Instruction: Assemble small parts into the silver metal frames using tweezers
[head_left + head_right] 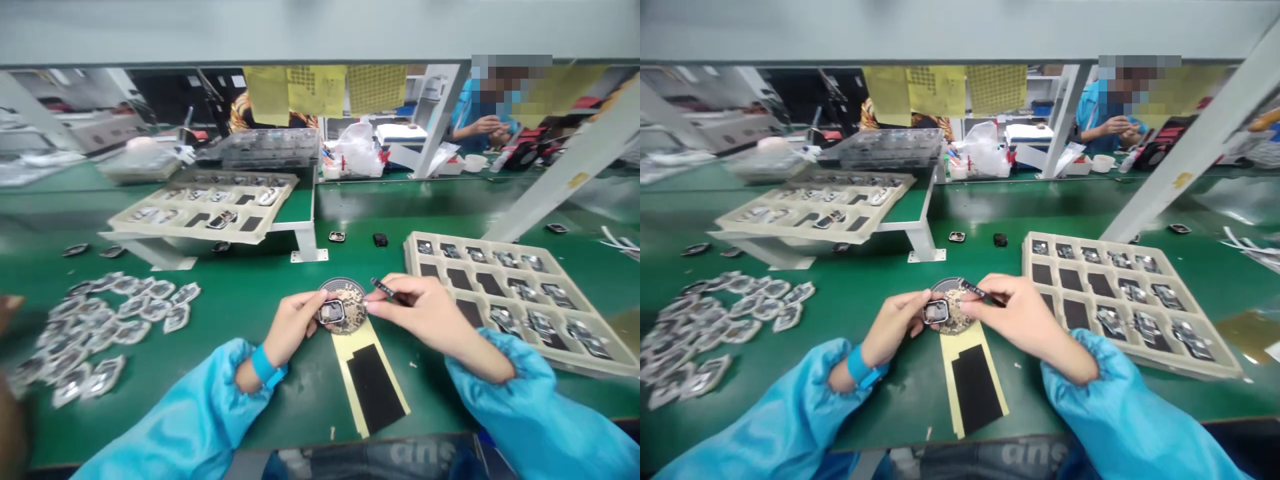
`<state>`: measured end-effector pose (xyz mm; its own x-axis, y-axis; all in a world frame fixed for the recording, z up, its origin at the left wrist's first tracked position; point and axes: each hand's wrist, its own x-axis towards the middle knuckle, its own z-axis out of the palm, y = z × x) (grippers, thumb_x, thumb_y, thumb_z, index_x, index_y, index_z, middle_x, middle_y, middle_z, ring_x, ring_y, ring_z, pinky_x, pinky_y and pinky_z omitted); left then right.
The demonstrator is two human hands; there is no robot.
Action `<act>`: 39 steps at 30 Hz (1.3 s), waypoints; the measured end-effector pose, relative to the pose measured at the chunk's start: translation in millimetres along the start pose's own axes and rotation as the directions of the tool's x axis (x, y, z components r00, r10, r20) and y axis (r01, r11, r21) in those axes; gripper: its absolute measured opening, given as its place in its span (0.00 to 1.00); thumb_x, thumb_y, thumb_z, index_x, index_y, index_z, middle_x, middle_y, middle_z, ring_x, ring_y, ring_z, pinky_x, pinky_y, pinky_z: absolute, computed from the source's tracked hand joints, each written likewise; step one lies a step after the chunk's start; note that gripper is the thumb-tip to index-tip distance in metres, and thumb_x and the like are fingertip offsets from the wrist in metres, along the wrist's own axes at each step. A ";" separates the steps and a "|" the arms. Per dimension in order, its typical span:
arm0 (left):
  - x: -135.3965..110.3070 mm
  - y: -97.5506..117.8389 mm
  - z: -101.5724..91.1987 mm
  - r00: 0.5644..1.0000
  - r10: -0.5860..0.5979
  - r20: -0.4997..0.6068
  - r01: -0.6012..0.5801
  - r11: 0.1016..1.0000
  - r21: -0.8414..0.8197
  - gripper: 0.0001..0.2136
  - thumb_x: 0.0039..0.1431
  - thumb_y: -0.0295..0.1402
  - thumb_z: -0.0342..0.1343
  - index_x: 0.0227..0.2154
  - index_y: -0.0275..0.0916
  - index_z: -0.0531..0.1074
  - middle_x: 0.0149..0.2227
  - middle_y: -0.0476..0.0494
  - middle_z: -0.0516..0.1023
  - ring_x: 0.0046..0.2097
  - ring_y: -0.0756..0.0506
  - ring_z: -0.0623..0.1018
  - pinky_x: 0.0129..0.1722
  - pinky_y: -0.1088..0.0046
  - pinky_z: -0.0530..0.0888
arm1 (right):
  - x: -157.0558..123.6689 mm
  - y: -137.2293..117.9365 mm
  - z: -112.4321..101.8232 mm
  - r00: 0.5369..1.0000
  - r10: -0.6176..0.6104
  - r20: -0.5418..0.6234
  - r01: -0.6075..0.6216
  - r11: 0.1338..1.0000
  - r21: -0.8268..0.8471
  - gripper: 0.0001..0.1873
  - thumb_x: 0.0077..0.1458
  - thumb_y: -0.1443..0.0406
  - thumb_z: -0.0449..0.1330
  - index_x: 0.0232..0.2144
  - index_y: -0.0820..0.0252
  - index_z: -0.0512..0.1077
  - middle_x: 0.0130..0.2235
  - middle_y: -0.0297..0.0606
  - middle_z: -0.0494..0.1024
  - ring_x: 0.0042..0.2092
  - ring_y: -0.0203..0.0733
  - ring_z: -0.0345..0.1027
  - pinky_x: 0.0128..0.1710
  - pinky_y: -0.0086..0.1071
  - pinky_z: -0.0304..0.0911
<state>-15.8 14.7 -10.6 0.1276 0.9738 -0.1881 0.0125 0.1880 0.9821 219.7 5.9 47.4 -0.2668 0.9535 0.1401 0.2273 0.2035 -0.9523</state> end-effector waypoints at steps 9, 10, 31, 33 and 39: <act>-10.9 6.8 1.1 0.986 0.160 0.045 -0.157 0.985 -0.067 0.18 0.58 0.32 0.60 0.51 0.35 0.79 0.28 0.46 0.80 0.26 0.51 0.71 0.28 0.76 0.69 | 4.2 37.0 37.6 0.951 0.281 0.129 -0.309 0.883 0.353 0.17 0.52 0.53 0.69 0.30 0.61 0.76 0.28 0.36 0.80 0.30 0.37 0.72 0.32 0.31 0.67; -12.4 7.0 2.8 0.984 0.171 0.054 -0.166 0.983 -0.077 0.19 0.56 0.30 0.60 0.51 0.35 0.79 0.30 0.45 0.81 0.28 0.50 0.73 0.29 0.76 0.70 | 3.9 36.5 39.4 0.950 0.287 0.126 -0.313 0.877 0.364 0.17 0.52 0.53 0.69 0.29 0.61 0.75 0.27 0.35 0.79 0.28 0.36 0.70 0.29 0.29 0.65; -15.8 1.2 9.2 0.899 0.437 0.036 -0.409 0.807 0.426 0.19 0.58 0.34 0.64 0.52 0.43 0.79 0.36 0.44 0.82 0.27 0.49 0.71 0.35 0.70 0.75 | 2.1 45.8 48.9 0.952 0.305 0.022 -0.290 0.878 0.380 0.19 0.53 0.52 0.68 0.26 0.61 0.71 0.23 0.29 0.70 0.24 0.32 0.60 0.24 0.27 0.58; -16.2 1.6 9.1 0.911 0.412 0.022 -0.385 0.828 0.407 0.18 0.57 0.34 0.65 0.52 0.42 0.79 0.35 0.44 0.82 0.29 0.47 0.74 0.36 0.68 0.76 | 1.5 46.8 49.2 0.963 0.271 0.008 -0.255 0.895 0.365 0.18 0.54 0.53 0.68 0.28 0.61 0.72 0.26 0.31 0.73 0.28 0.34 0.65 0.29 0.28 0.63; -14.8 0.5 11.3 0.986 0.138 0.094 -0.127 0.986 -0.110 0.21 0.53 0.33 0.69 0.50 0.36 0.79 0.46 0.36 0.84 0.46 0.39 0.83 0.48 0.61 0.80 | -0.6 49.1 51.0 0.986 0.156 -0.052 -0.131 0.938 0.321 0.16 0.52 0.58 0.70 0.38 0.58 0.71 0.37 0.35 0.77 0.39 0.39 0.73 0.40 0.32 0.71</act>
<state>-6.5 -1.1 -7.2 0.2208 0.9741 -0.0489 -0.1125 0.0752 0.9908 183.2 4.0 -13.3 -0.1790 0.9838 0.0041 -0.0520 -0.0053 -0.9986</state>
